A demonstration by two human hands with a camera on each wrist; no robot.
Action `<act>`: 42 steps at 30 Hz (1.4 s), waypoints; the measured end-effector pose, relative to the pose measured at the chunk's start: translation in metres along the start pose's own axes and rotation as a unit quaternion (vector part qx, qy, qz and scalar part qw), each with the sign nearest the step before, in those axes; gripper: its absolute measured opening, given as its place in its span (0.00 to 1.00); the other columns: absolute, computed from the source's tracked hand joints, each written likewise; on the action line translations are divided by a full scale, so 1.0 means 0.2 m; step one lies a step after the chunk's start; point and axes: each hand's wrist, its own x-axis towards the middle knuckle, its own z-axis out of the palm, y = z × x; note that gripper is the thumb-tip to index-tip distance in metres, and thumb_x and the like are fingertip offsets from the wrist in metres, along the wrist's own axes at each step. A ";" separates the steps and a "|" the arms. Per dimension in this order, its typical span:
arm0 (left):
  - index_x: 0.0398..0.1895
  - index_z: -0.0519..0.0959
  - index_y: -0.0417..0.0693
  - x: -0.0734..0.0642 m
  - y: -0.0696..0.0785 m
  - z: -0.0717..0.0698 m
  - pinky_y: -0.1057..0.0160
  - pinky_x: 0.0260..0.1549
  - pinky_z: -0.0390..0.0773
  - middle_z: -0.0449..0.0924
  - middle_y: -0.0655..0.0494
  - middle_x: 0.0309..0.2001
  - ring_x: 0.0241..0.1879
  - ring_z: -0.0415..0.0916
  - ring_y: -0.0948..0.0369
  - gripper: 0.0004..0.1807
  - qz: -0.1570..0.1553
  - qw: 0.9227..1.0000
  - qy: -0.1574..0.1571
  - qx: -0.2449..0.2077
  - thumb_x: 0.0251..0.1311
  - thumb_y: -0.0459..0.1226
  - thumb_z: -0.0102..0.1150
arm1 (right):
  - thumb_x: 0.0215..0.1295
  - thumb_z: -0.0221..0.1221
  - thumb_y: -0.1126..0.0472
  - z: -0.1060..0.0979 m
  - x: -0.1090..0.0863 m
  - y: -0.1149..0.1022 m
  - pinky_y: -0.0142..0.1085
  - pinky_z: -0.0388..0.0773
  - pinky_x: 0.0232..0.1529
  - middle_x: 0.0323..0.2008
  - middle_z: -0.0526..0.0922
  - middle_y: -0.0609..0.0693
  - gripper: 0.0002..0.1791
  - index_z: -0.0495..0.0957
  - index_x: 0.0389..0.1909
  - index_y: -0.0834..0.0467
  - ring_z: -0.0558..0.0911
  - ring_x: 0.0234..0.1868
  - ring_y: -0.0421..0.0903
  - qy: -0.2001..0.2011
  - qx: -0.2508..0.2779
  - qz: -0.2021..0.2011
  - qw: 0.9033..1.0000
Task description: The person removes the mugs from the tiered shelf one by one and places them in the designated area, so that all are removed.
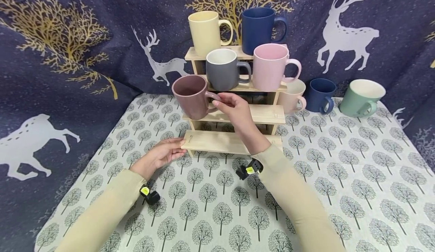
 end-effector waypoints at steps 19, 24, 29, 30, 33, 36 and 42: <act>0.76 0.57 0.32 0.00 -0.01 0.00 0.76 0.39 0.90 0.85 0.54 0.35 0.32 0.85 0.65 0.30 0.002 1.000 0.002 0.008 0.75 0.30 0.49 | 0.73 0.59 0.68 0.06 0.00 0.04 0.17 0.81 0.32 0.28 0.78 0.38 0.12 0.76 0.52 0.71 0.77 0.31 0.32 0.058 -0.052 -0.021 0.997; 0.76 0.57 0.32 0.01 -0.01 -0.01 0.76 0.40 0.90 0.85 0.54 0.36 0.33 0.85 0.65 0.30 0.004 1.000 0.004 0.010 0.74 0.30 0.50 | 0.73 0.58 0.70 0.06 -0.01 0.04 0.17 0.81 0.33 0.30 0.79 0.42 0.12 0.75 0.52 0.74 0.76 0.31 0.33 0.057 -0.060 -0.029 0.996; 0.76 0.57 0.32 0.01 -0.01 -0.01 0.76 0.40 0.90 0.85 0.54 0.36 0.33 0.85 0.65 0.30 0.003 1.000 0.002 0.008 0.74 0.30 0.50 | 0.73 0.58 0.70 0.06 -0.02 0.04 0.17 0.79 0.31 0.29 0.79 0.41 0.09 0.76 0.48 0.71 0.75 0.30 0.33 0.059 -0.061 -0.030 0.996; 0.76 0.57 0.32 0.01 -0.01 -0.01 0.76 0.40 0.90 0.85 0.54 0.36 0.33 0.85 0.65 0.30 0.002 1.000 0.002 0.009 0.74 0.30 0.50 | 0.72 0.58 0.70 0.06 -0.03 0.04 0.17 0.79 0.30 0.29 0.79 0.40 0.08 0.76 0.48 0.71 0.75 0.29 0.33 0.059 -0.060 -0.030 0.996; 0.76 0.57 0.31 0.00 -0.01 -0.01 0.76 0.39 0.90 0.85 0.54 0.35 0.32 0.85 0.65 0.30 0.002 1.000 -0.003 0.009 0.74 0.30 0.49 | 0.72 0.58 0.71 0.05 -0.04 0.04 0.17 0.78 0.30 0.28 0.78 0.40 0.08 0.75 0.47 0.72 0.75 0.29 0.33 0.058 -0.056 -0.032 0.996; 0.76 0.57 0.30 0.00 -0.01 0.00 0.77 0.39 0.90 0.86 0.54 0.35 0.32 0.85 0.65 0.30 0.003 1.000 -0.006 0.005 0.75 0.30 0.49 | 0.72 0.57 0.71 0.05 -0.05 0.04 0.16 0.79 0.30 0.28 0.77 0.39 0.08 0.75 0.47 0.72 0.75 0.30 0.32 0.055 -0.053 -0.032 0.997; 0.75 0.57 0.30 0.00 0.00 0.00 0.77 0.39 0.89 0.86 0.55 0.34 0.32 0.85 0.65 0.30 0.004 1.000 -0.009 0.006 0.74 0.30 0.50 | 0.73 0.57 0.72 0.03 -0.09 0.03 0.16 0.82 0.33 0.29 0.77 0.39 0.07 0.74 0.47 0.72 0.77 0.31 0.31 0.049 -0.044 -0.016 0.998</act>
